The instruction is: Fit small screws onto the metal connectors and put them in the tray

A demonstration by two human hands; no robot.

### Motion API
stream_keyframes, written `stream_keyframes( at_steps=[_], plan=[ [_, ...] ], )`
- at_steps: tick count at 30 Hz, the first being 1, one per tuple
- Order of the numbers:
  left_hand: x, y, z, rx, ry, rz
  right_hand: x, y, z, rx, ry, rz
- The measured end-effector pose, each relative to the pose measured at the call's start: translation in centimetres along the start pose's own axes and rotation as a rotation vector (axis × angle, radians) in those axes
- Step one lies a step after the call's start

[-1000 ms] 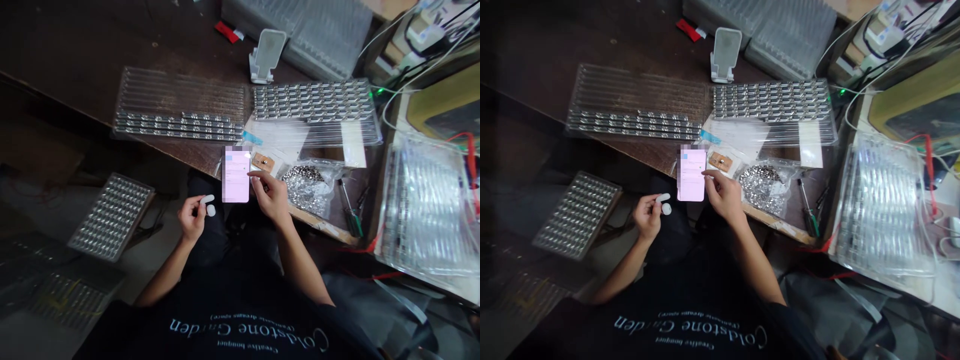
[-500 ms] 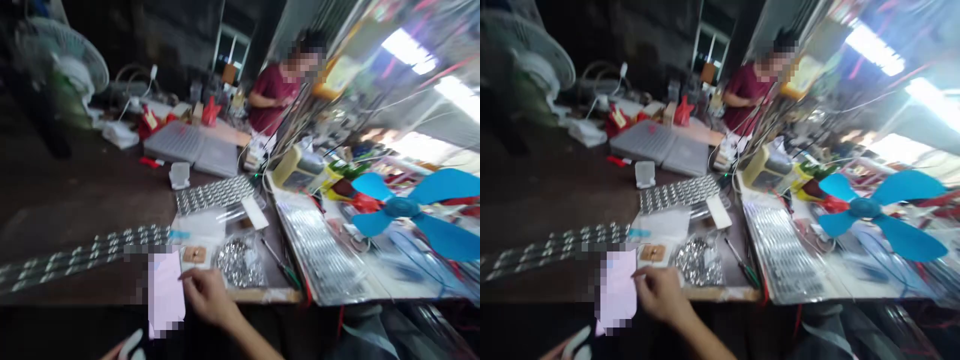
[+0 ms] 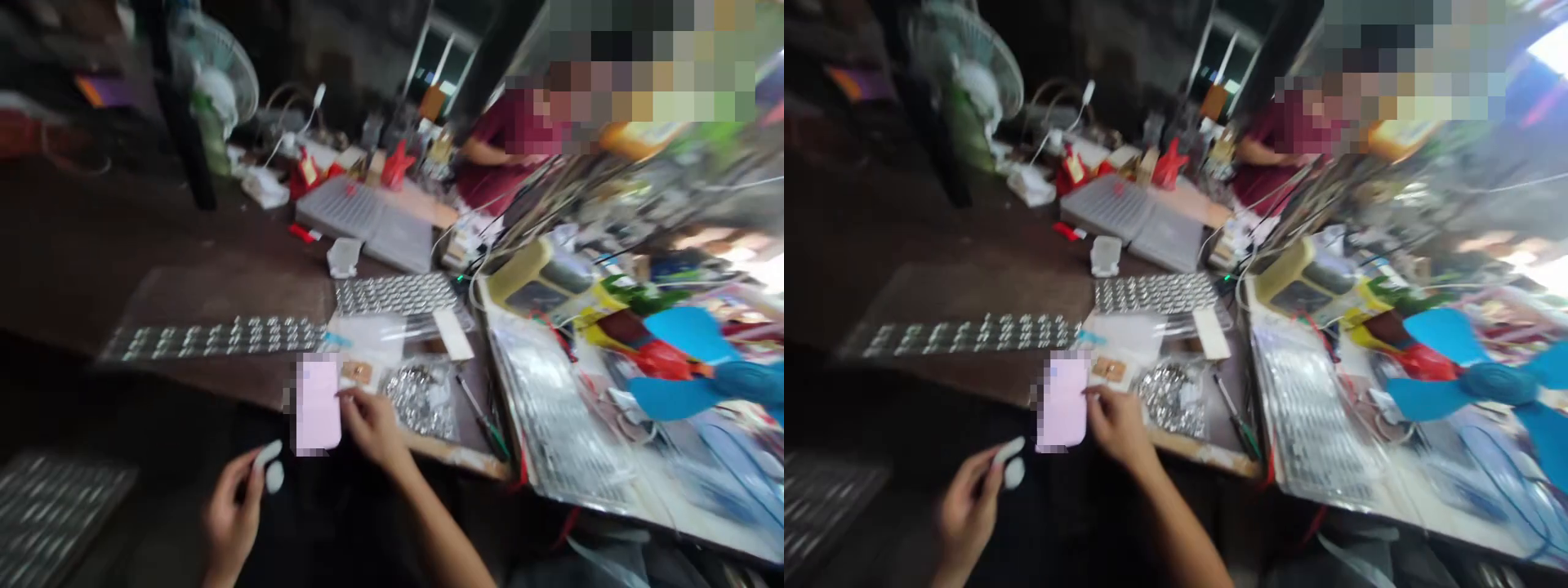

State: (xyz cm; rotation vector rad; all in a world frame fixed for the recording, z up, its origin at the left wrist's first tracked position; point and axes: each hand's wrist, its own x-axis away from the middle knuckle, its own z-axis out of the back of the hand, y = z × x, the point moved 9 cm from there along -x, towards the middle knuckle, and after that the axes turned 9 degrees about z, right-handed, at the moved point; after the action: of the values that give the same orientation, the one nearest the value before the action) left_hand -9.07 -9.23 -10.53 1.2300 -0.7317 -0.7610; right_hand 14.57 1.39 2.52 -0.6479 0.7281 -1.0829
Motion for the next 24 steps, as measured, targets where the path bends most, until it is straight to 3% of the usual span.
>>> stream_keyframes(
  at_steps=[6, 14, 24],
  plan=[
    [0.0, 0.8, 0.5, -0.034, -0.050, -0.015, -0.3, 1.0, -0.4, -0.007, 0.000, -0.015],
    [0.7, 1.8, -0.2, -0.053, -0.078, -0.049, -0.1, 0.3, 0.0, -0.029, 0.016, 0.019],
    [0.3, 1.7, 0.0, -0.049, -0.073, 0.055, -0.2, 0.4, -0.1, -0.091, 0.027, 0.004]
  ],
)
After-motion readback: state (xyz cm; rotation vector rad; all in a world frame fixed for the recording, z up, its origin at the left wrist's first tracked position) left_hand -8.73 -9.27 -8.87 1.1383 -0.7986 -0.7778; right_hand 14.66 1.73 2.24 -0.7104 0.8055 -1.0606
